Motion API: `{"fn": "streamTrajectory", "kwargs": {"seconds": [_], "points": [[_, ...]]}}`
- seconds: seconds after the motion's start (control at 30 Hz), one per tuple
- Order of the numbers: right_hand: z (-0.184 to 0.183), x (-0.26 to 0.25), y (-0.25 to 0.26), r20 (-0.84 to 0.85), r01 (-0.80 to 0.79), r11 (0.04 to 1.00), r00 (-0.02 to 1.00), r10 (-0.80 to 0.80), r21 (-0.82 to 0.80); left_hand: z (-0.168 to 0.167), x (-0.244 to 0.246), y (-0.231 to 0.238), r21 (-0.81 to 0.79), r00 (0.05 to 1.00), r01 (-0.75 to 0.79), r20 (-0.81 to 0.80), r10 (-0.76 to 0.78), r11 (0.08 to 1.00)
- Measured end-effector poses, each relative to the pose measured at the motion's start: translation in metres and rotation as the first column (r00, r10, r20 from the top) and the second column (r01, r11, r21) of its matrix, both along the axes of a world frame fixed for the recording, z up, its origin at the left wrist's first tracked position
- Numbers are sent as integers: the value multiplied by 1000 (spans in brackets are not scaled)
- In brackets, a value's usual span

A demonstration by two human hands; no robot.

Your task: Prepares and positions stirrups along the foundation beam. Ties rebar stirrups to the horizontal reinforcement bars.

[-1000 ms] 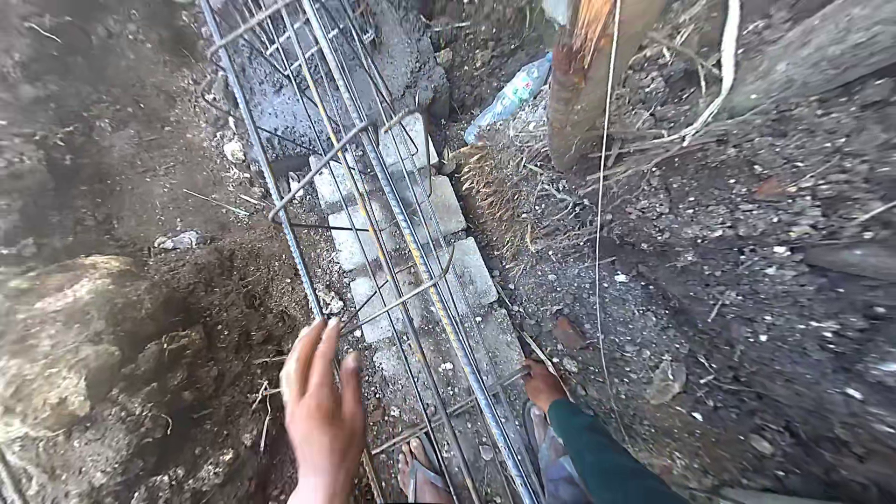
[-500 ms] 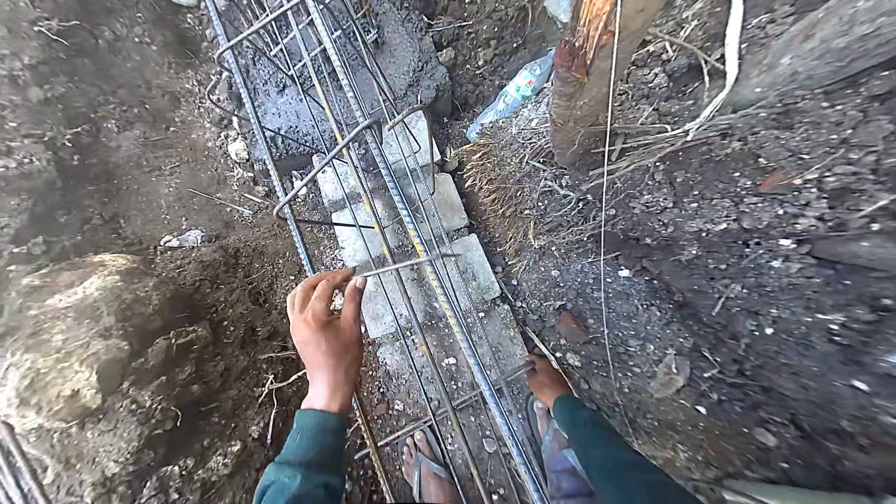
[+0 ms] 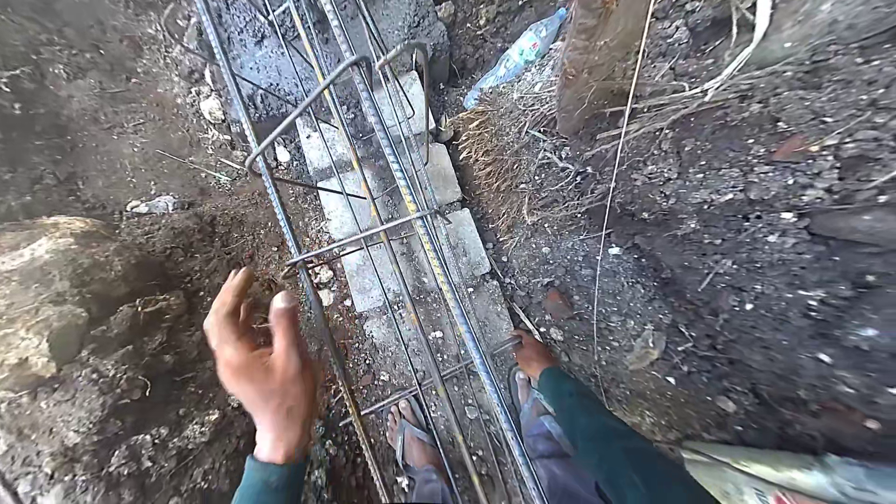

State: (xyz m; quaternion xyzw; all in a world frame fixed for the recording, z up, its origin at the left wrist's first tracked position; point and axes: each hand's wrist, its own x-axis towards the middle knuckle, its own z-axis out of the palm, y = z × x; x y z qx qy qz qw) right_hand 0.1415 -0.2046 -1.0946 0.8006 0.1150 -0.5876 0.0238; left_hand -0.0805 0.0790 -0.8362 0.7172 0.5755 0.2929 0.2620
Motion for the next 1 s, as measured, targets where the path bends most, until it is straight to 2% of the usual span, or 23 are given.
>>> {"fn": "streamTrajectory", "kwargs": {"seconds": [0.07, 0.13, 0.2, 0.23, 0.3, 0.37, 0.4, 0.47, 0.5, 0.6, 0.67, 0.73, 0.83, 0.97, 1.0], "points": [[-2, 0, -1, 0, -11, 1000, 1000, 11, -11, -15, -31, -19, -39, 989, -144, 20, 145, 989], [-1, 1, 0, -6, -22, 1000, 1000, 21, -19, -45, -67, -44, -171, 972, -236, -31, 234, 957], [0, 2, 1, -9, -26, 1000, 1000, 26, -12, -84, -101, -74, -376, 966, -253, -147, 212, 891], [1, 3, 3, -6, -39, 999, 999, 39, -8, -103, -113, -90, -469, 970, -205, -217, 113, 859], [2, 4, 7, 6, -88, 996, 996, 88, -7, -142, -133, -119, -611, 936, -40, -299, -184, 790], [1, 6, 12, 26, -157, 988, 987, 157, -12, -178, -138, -139, -633, 824, 173, -327, -463, 754], [1, 8, 14, 31, -195, 981, 980, 195, -14, -189, -132, -144, -660, 755, 231, -342, -559, 715], [-1, 12, 18, 25, -276, 961, 961, 276, 4, -197, -115, -143, -754, 653, 221, -356, -668, 618], [0, 14, 22, 17, -317, 948, 949, 316, 19, -198, -106, -139, -782, 636, 186, -366, -679, 595], [2, 15, 33, -10, -351, 935, 936, 352, 55, -206, -93, -122, -823, 650, 90, -378, -659, 560], [-18, 13, 34, 21, -340, 935, 940, 339, 101, -217, -99, -117, -849, 670, 79, -343, -658, 523], [-43, 11, 37, 75, -329, 922, 944, 321, 204, -224, -109, -117, -845, 703, 75, -332, -629, 530], [-36, 4, 64, 80, -366, 902, 931, 357, 229, -220, -121, -119, -845, 717, 35, -351, -602, 534], [-30, 0, 79, 103, -438, 859, 899, 427, 266, -211, -134, -140, -888, 730, -22, -328, -599, 460], [-30, -1, 79, 96, -414, 859, 909, 405, 300, -212, -140, -145, -888, 732, -27, -331, -596, 459]]}}
